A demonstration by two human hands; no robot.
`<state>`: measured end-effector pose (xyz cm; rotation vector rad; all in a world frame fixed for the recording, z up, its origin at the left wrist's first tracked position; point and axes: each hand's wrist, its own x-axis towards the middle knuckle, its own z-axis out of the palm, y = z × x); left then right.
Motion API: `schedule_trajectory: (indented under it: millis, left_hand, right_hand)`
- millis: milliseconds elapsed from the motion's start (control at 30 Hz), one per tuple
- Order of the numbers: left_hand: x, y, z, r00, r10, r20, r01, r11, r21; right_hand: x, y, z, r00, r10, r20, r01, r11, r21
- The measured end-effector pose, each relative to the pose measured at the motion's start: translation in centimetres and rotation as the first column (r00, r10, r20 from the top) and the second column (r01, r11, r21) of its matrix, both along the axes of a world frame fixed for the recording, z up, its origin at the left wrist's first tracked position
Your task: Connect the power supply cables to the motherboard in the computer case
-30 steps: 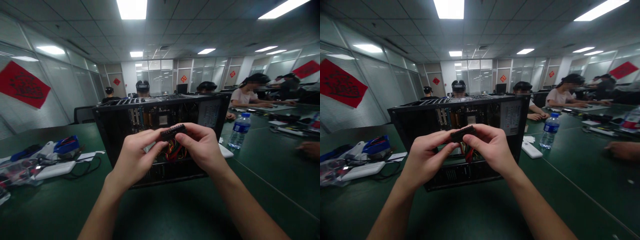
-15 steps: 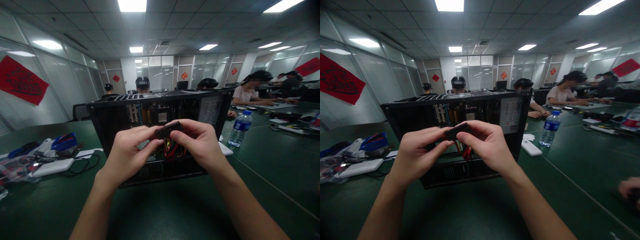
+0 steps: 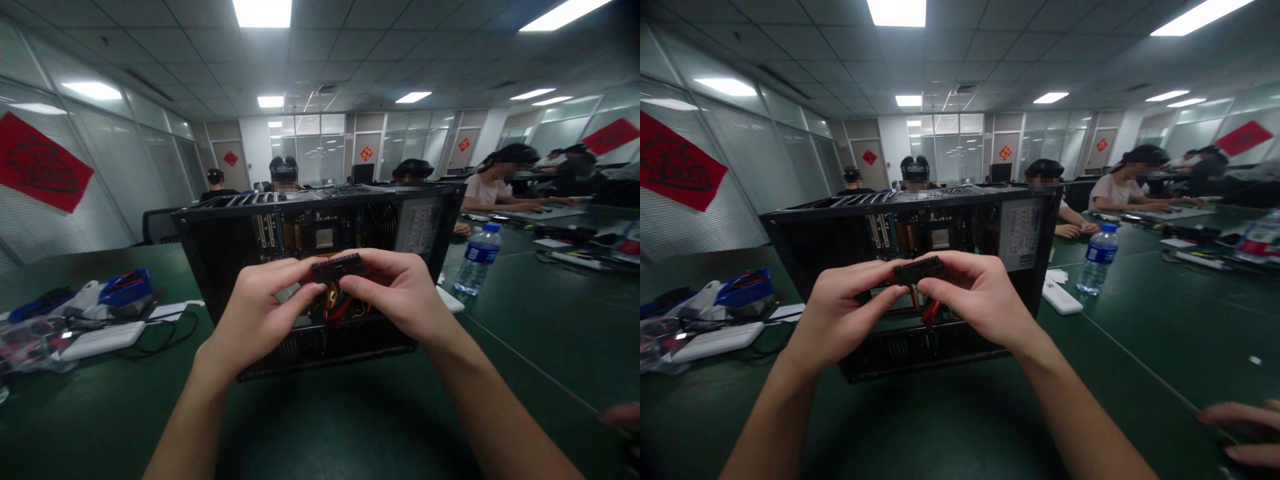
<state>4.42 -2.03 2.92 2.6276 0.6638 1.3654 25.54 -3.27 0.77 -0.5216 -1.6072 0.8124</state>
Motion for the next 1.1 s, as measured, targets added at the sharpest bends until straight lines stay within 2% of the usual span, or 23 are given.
schedule_trajectory:
  millis: [200,333,467,733,933,1100]
  left_hand:
    - [1.0,0.0,-0.6,0.995,-0.054,0.085,0.064,0.99,-0.128]
    - [1.8,-0.5,-1.0,0.989,-0.043,0.139,0.065,0.985,-0.16]
    - [1.9,-1.1,-1.4,0.991,-0.024,0.132,0.044,0.988,-0.149]
    - [1.5,-2.3,-2.2,0.99,-0.013,0.142,0.019,0.999,-0.044]
    - [1.1,-2.6,-2.1,0.987,-0.054,0.151,0.059,0.998,-0.034]
    - [1.0,-2.0,-1.8,0.988,-0.086,0.125,0.095,0.993,-0.066]
  right_hand:
    - [0.8,0.7,-0.5,1.0,0.0,0.015,0.0,1.0,-0.003]
    - [0.7,0.7,-0.8,0.998,-0.055,-0.037,0.056,0.998,0.033]
    - [0.1,-0.1,-1.4,0.989,-0.125,-0.073,0.129,0.99,0.057]
    - [-1.0,-1.4,-2.4,0.979,-0.15,-0.139,0.162,0.983,0.083]
    - [-1.2,-2.3,-1.8,0.975,-0.185,-0.126,0.2,0.972,0.122]
    - [-1.1,-2.1,-1.5,0.979,-0.167,-0.117,0.179,0.978,0.106]
